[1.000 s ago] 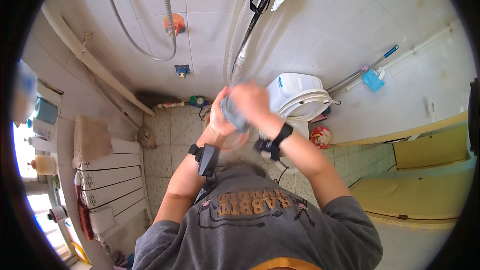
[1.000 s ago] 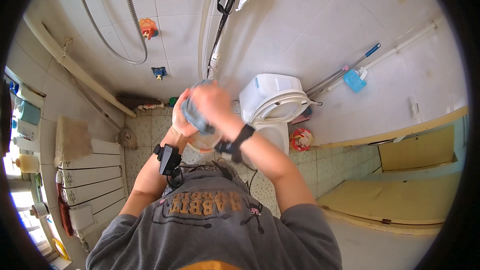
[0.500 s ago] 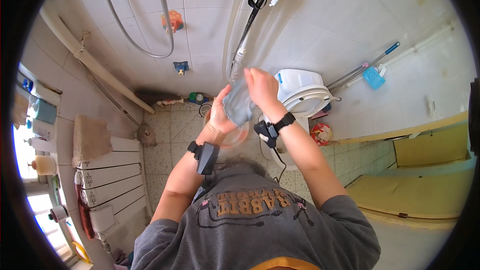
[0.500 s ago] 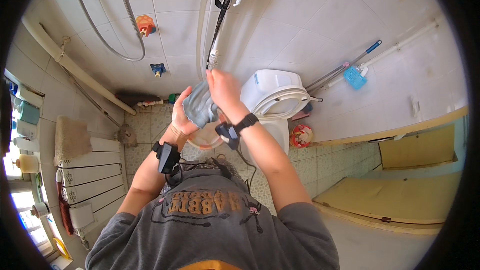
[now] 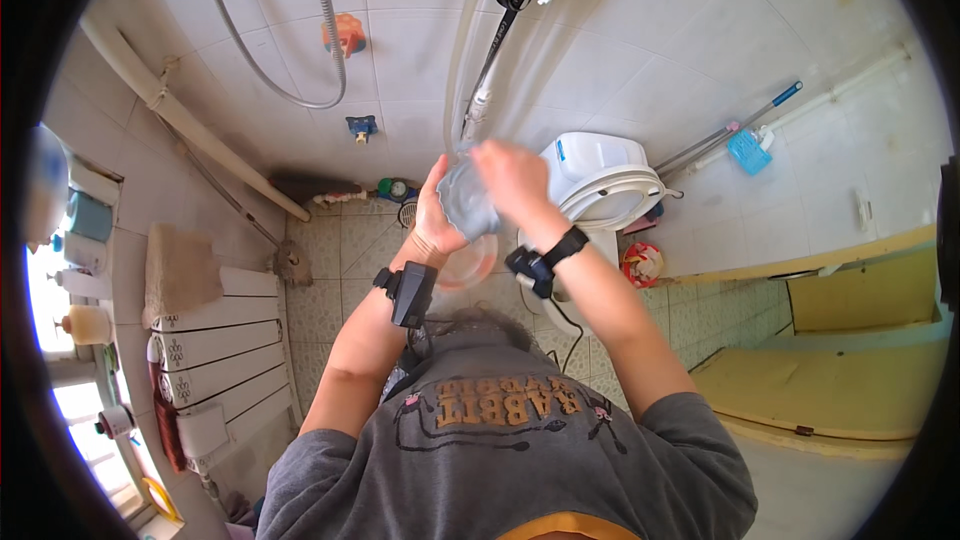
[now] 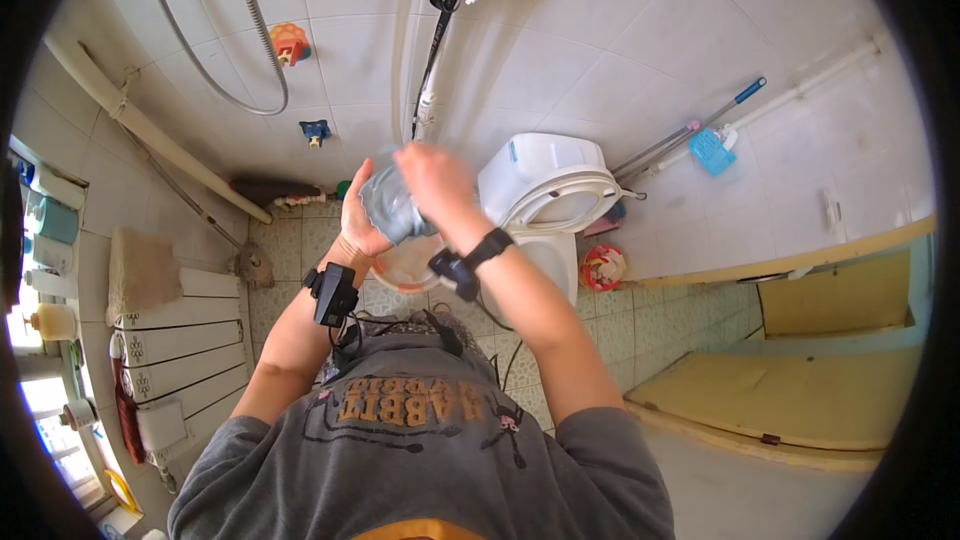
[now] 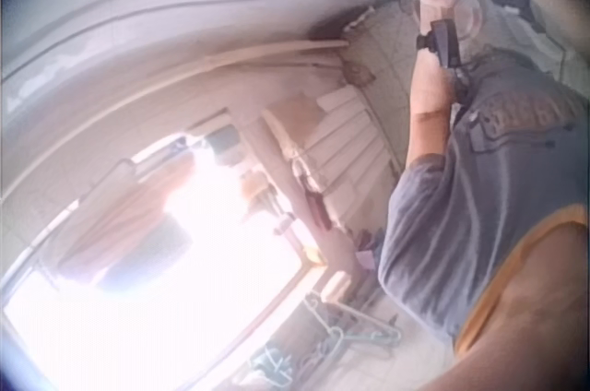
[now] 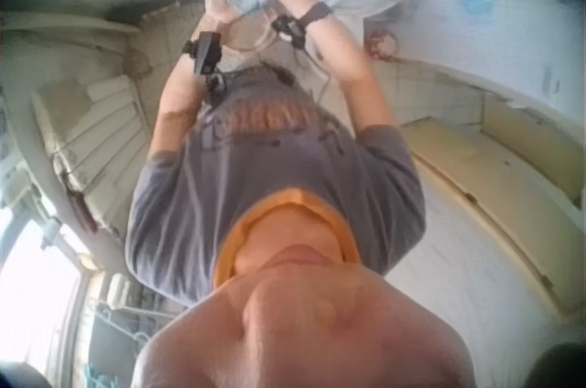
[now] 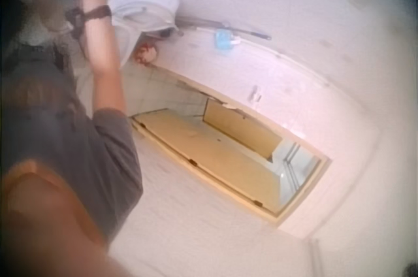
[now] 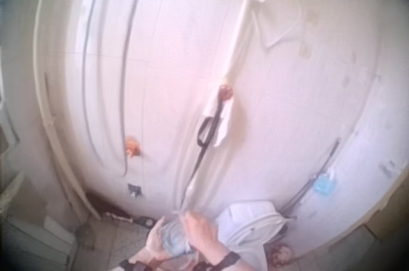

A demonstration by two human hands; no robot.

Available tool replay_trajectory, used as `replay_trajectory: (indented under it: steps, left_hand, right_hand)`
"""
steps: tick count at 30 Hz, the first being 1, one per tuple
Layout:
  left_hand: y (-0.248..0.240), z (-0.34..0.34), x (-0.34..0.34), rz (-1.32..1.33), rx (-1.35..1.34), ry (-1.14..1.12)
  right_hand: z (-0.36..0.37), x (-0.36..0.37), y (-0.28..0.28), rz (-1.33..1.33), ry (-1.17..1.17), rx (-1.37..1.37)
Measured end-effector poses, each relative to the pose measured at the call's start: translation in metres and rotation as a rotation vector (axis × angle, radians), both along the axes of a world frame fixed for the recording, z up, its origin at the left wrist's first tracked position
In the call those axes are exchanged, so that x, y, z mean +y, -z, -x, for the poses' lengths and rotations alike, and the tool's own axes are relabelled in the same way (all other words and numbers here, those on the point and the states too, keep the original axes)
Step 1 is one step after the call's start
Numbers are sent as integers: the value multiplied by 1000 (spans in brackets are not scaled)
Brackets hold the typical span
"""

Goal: The recorder fills a basin with water and uses liquid detergent to wash a small blue cloth.

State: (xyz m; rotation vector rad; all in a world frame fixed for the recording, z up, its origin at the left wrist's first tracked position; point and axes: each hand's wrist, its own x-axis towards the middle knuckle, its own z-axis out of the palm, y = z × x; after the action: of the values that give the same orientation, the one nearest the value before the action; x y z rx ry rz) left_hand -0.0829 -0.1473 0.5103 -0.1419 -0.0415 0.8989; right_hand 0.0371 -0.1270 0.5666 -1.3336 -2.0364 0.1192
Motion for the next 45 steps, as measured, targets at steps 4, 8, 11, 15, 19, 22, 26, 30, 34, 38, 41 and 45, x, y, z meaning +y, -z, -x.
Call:
replay_trajectory:
  steps: [4,8,11,15,19,22,26,30,34,38,41,45]
  left_hand:
    - [-30,5,-2,-55,160,66]
    - [-16,9,5,-96,177,180]
    - [-11,8,8,-120,178,201]
    - [-6,19,7,-188,81,222]
    - [5,42,0,-399,534,324]
    - [11,39,-7,-332,674,286]
    - [5,34,-13,-285,162,124]
    - [6,34,-11,-339,105,112]
    - [8,29,-6,-275,85,108]
    - [17,22,-6,-250,199,31]
    - [15,2,-10,-106,335,-7]
    - [-14,-21,-5,38,213,75]
  right_hand:
    - [-13,-3,-46,318,30,-68]
    - [-14,-9,-40,340,-173,-243]
    - [-16,-8,-21,227,-213,-62]
    - [-18,-8,-25,216,-50,281]
    - [-42,13,-42,442,8,786]
    - [-56,20,-55,535,16,1152]
    - [-76,20,-58,553,-68,1278]
    - [-70,12,-65,615,-70,1353]
    - [-72,16,-57,704,-64,1610]
    - [-60,14,-55,790,-121,1782]
    - [-47,11,-53,821,-200,1854]
    - [-27,5,-39,849,-102,1841]
